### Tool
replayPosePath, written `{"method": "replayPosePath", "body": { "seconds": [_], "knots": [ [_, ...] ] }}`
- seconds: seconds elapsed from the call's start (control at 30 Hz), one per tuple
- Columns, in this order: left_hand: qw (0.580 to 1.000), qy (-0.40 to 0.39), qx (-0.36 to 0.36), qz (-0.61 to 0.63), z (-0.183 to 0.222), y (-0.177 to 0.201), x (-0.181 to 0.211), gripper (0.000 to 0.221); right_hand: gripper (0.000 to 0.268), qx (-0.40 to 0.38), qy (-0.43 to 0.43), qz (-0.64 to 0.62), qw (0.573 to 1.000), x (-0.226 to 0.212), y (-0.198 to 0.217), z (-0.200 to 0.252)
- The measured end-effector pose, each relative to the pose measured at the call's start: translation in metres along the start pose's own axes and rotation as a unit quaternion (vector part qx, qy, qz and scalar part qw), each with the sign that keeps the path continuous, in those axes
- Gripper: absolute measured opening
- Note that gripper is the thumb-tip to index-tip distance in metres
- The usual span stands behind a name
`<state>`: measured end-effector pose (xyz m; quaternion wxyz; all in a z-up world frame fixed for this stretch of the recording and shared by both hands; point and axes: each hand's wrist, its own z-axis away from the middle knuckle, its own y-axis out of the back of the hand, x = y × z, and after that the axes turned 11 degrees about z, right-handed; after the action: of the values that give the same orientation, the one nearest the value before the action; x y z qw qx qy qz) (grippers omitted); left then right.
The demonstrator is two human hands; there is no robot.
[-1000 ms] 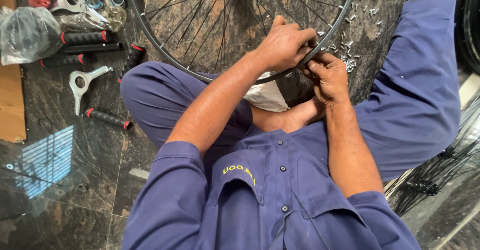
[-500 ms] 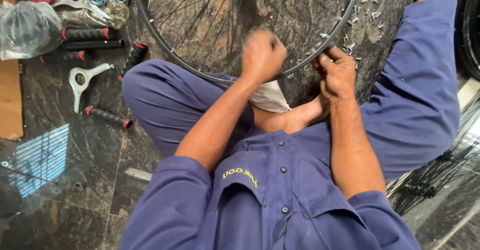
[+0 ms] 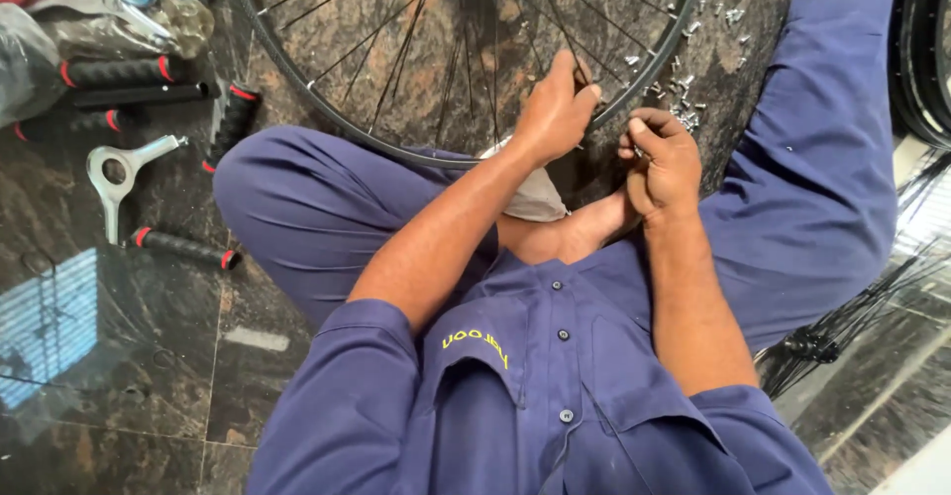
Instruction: The person sits on the floor and inserts spokes into the hub of a bicycle wheel one by one, threading them through the holes in the rim and securing them.
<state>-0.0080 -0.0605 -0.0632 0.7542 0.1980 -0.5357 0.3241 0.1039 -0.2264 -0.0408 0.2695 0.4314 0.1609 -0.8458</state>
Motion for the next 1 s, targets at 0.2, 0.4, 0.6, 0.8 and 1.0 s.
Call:
{"method": "replayPosePath", "body": {
  "seconds": [0.2, 0.4, 0.6, 0.8, 1.0],
  "knots": [
    [0.999, 0.007, -0.011, 0.032, 0.0, 0.005, 0.01, 0.031, 0.017, 0.022, 0.03, 0.055, 0.998, 0.005, -0.023, 0.005],
    [0.998, 0.03, -0.023, 0.042, 0.002, 0.008, 0.017, 0.027, 0.019, 0.016, 0.117, 0.177, 0.977, 0.016, -0.022, 0.003],
    [0.998, 0.022, -0.023, 0.053, 0.003, 0.006, 0.015, 0.026, 0.018, 0.002, 0.142, 0.193, 0.971, 0.012, -0.03, 0.01],
    [0.998, 0.026, -0.027, 0.051, 0.005, 0.005, 0.017, 0.026, 0.016, 0.018, 0.162, 0.216, 0.963, 0.015, -0.028, 0.01],
    [0.996, 0.009, -0.038, 0.084, 0.005, 0.005, 0.016, 0.028, 0.018, 0.02, 0.079, 0.093, 0.992, 0.021, -0.029, 0.001]
  ]
}}
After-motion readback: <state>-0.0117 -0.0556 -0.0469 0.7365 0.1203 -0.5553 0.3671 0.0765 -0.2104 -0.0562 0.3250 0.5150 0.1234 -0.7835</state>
